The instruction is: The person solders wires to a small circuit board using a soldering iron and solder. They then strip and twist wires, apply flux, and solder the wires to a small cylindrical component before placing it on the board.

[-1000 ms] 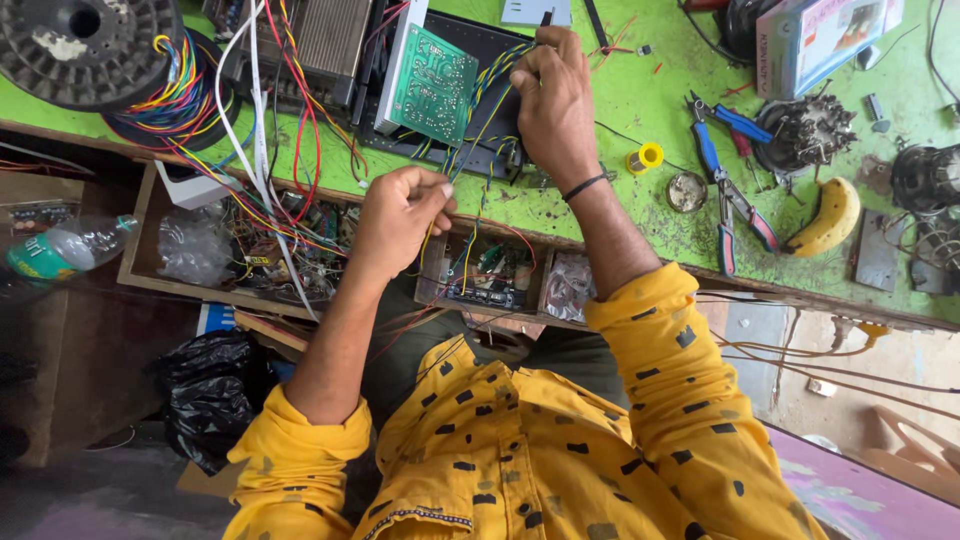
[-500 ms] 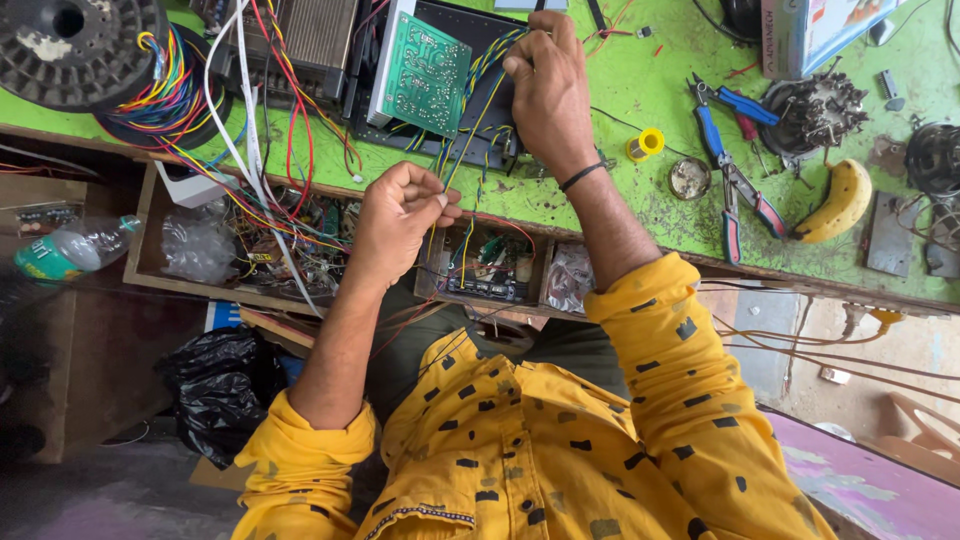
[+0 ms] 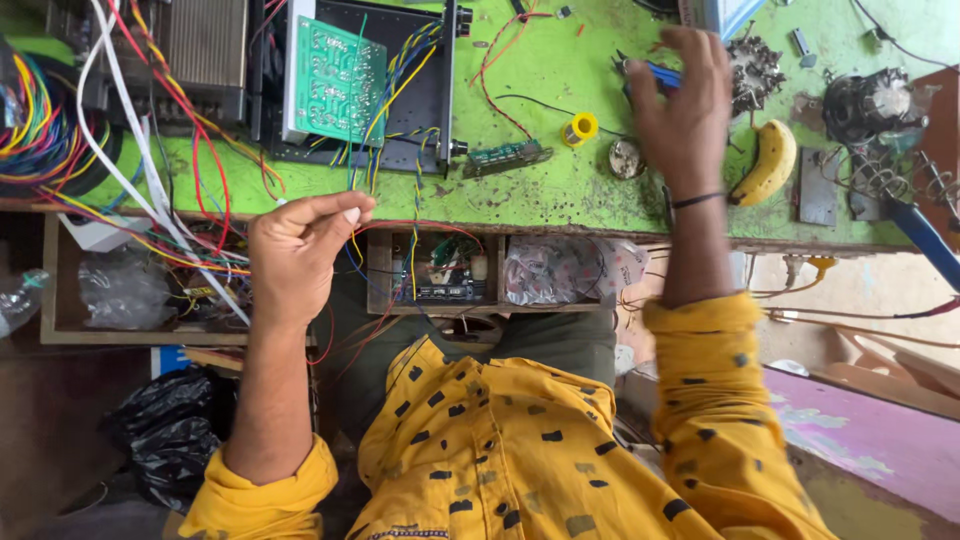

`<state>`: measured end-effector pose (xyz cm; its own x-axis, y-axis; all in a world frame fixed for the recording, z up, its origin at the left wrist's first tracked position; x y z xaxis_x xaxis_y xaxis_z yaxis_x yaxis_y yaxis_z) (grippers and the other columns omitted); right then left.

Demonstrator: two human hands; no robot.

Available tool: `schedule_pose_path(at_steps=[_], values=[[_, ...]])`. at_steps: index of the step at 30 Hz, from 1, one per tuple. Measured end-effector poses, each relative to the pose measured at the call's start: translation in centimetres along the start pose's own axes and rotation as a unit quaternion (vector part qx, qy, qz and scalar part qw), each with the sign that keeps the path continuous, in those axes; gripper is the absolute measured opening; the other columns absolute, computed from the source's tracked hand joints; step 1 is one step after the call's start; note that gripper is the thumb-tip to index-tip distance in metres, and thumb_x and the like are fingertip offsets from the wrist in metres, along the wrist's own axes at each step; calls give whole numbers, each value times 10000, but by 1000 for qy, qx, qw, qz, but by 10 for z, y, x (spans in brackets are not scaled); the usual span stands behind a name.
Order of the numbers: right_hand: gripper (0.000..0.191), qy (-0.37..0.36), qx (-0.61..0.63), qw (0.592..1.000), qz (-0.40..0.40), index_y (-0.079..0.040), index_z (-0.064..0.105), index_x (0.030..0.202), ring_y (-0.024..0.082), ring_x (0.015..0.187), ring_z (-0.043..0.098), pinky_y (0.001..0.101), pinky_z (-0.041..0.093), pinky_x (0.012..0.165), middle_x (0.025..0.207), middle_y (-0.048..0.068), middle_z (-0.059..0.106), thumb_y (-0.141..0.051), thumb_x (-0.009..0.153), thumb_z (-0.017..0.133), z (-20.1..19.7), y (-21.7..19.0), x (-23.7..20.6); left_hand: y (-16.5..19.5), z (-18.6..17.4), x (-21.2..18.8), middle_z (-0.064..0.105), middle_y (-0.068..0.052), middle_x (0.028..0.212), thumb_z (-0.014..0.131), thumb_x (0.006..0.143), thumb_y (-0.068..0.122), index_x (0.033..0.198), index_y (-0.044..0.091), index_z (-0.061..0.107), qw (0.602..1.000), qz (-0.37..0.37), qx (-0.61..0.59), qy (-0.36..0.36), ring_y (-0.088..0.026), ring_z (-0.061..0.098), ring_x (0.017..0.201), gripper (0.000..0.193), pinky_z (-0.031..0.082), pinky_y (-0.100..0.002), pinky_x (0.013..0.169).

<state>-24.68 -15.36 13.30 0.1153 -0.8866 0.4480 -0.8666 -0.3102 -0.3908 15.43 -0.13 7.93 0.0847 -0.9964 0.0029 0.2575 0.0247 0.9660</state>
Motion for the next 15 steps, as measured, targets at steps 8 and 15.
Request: schedule_pose_path(at_steps=[8,15], values=[[657,-169,-190,967,-6,-13,538,1444,430,1270,494,597,427,993,1368,220,551,-410,954,725,24,50,-5,5,2,2,763,-104,1108,663,1011,-14,1165,-50,724,999,35,-9,-19,-117,728,963,169,597,-267,915],[517,-12,-100,994,-43,80,403,1561,338,1258,527,494,472,1067,1346,233,540,-206,1132,444,22,56,12,4,-6,-2,770,-94,1073,644,1033,13,1184,-24,736,999,21,-8,-44,-120,730,986,181,598,-264,920]])
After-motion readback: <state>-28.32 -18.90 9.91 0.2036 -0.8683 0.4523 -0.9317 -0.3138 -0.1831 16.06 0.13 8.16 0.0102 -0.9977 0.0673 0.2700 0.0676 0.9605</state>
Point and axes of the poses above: each hand's wrist, its own x-axis towards the middle knuckle, its own z-axis out of the palm, y = z × x, the point moved 3 cm from there along x, towards the middle knuckle
